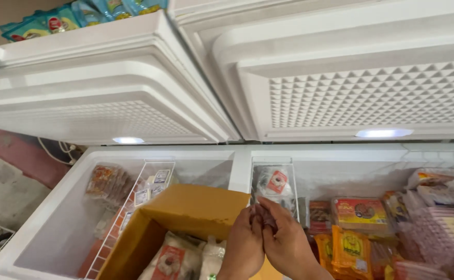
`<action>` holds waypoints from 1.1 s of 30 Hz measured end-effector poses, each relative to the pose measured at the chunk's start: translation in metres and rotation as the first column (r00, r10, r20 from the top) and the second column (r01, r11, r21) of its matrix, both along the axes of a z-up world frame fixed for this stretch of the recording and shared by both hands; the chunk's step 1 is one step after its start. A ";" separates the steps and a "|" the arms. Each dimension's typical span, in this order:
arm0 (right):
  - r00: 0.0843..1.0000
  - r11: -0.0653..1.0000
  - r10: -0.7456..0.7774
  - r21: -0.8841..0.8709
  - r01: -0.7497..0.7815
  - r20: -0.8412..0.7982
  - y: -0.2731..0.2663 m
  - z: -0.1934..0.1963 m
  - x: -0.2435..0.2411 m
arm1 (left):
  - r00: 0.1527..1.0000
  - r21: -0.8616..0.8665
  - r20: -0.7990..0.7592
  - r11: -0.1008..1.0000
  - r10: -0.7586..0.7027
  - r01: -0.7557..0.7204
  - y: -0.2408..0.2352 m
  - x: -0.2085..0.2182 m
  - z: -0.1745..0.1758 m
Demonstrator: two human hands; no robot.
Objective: The person takes packaged frozen food items from a cardboard box and places them into a wire basket inside a chest freezer. The person handles multiple packages of what appears to be frozen fish or meat, arranging them in the basket.
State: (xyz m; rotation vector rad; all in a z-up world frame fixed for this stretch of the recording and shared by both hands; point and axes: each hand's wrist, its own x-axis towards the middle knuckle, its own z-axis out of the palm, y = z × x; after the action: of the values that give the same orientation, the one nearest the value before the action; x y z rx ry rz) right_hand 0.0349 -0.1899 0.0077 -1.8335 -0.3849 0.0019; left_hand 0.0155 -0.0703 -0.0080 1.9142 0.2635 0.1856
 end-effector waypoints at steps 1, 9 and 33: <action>1.000 1.000 -0.009 0.002 0.009 0.002 -0.017 -0.009 0.002 | 1.000 0.002 0.002 1.000 -0.009 0.009 -0.014 0.002 -0.012; 0.998 0.939 0.004 -0.345 0.016 0.056 -0.188 -0.164 0.036 | 0.973 0.513 -0.205 0.835 -0.104 0.198 -0.146 0.043 -0.243; 0.783 0.628 -0.622 -0.596 0.501 0.003 -0.517 -0.063 0.076 | 0.869 -0.310 -0.341 0.916 -0.358 0.255 -0.542 0.105 -0.197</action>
State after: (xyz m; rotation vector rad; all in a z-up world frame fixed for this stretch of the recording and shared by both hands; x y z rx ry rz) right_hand 0.1112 -0.7069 -0.0548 -2.4621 0.4198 -0.1454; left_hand 0.1203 -0.6121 -0.2045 1.6927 0.2282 -0.4369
